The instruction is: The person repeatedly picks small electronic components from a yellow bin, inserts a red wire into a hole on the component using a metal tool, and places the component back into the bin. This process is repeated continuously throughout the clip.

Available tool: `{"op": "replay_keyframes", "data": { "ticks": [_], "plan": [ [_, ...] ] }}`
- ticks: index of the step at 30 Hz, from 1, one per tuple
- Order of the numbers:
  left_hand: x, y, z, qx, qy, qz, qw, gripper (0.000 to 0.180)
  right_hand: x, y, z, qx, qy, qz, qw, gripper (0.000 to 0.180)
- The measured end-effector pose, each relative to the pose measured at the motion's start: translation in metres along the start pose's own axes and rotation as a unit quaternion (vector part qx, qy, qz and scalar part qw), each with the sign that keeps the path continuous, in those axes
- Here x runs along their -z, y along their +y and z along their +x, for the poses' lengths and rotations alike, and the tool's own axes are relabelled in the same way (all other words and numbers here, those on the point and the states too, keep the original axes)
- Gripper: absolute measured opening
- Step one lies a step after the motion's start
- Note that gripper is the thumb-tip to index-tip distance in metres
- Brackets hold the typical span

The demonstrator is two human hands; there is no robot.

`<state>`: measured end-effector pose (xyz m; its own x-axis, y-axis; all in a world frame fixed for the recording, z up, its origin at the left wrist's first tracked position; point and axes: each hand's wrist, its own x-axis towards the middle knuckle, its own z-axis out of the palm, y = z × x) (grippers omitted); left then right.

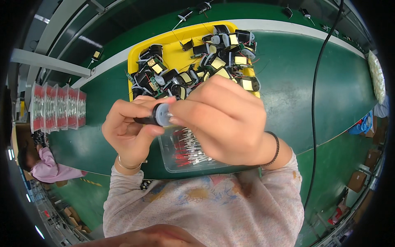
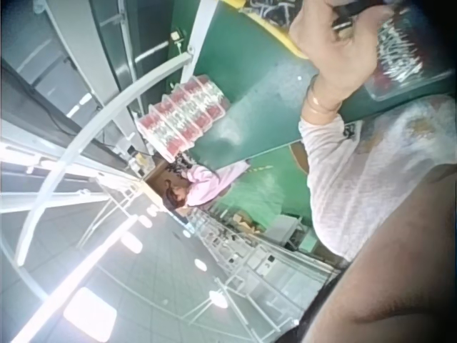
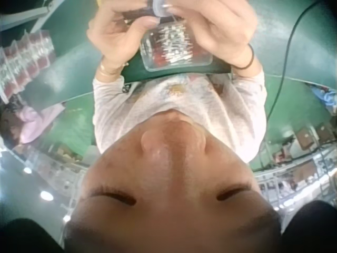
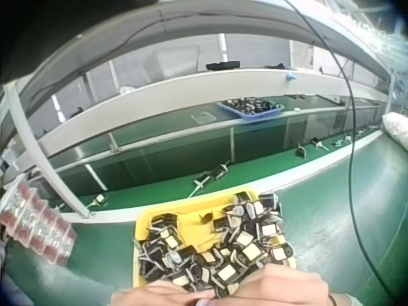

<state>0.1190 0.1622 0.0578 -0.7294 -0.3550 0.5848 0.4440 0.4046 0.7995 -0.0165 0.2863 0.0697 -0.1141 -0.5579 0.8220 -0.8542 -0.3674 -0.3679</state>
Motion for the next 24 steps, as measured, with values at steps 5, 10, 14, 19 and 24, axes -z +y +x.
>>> {"op": "replay_keyframes", "data": {
  "ticks": [5, 10, 14, 19, 24],
  "plan": [
    [0.0, 0.005, 0.0, -0.013, 0.018, 0.059, 0.998, 0.025, -0.007, -0.008, -0.004, -0.006, 0.027, -0.015, 0.999, 0.026],
    [-0.006, -0.005, 0.0, -0.081, 0.045, 0.13, 0.987, 0.027, -0.004, -0.004, 0.0, -0.051, 0.006, -0.015, 0.999, 0.022],
    [-0.001, -0.017, 0.011, 0.171, 0.063, -0.105, 0.978, 0.019, -0.005, 0.022, 0.019, -0.246, -0.041, 0.145, 0.958, 0.016],
    [0.001, -0.03, 0.018, 0.185, 0.102, -0.222, 0.952, 0.015, -0.014, 0.032, 0.032, -0.313, 0.022, 0.304, 0.9, 0.013],
    [0.001, -0.029, 0.022, 0.16, 0.104, -0.214, 0.958, 0.014, -0.024, 0.038, 0.029, -0.324, 0.031, 0.351, 0.878, 0.009]
  ]
}}
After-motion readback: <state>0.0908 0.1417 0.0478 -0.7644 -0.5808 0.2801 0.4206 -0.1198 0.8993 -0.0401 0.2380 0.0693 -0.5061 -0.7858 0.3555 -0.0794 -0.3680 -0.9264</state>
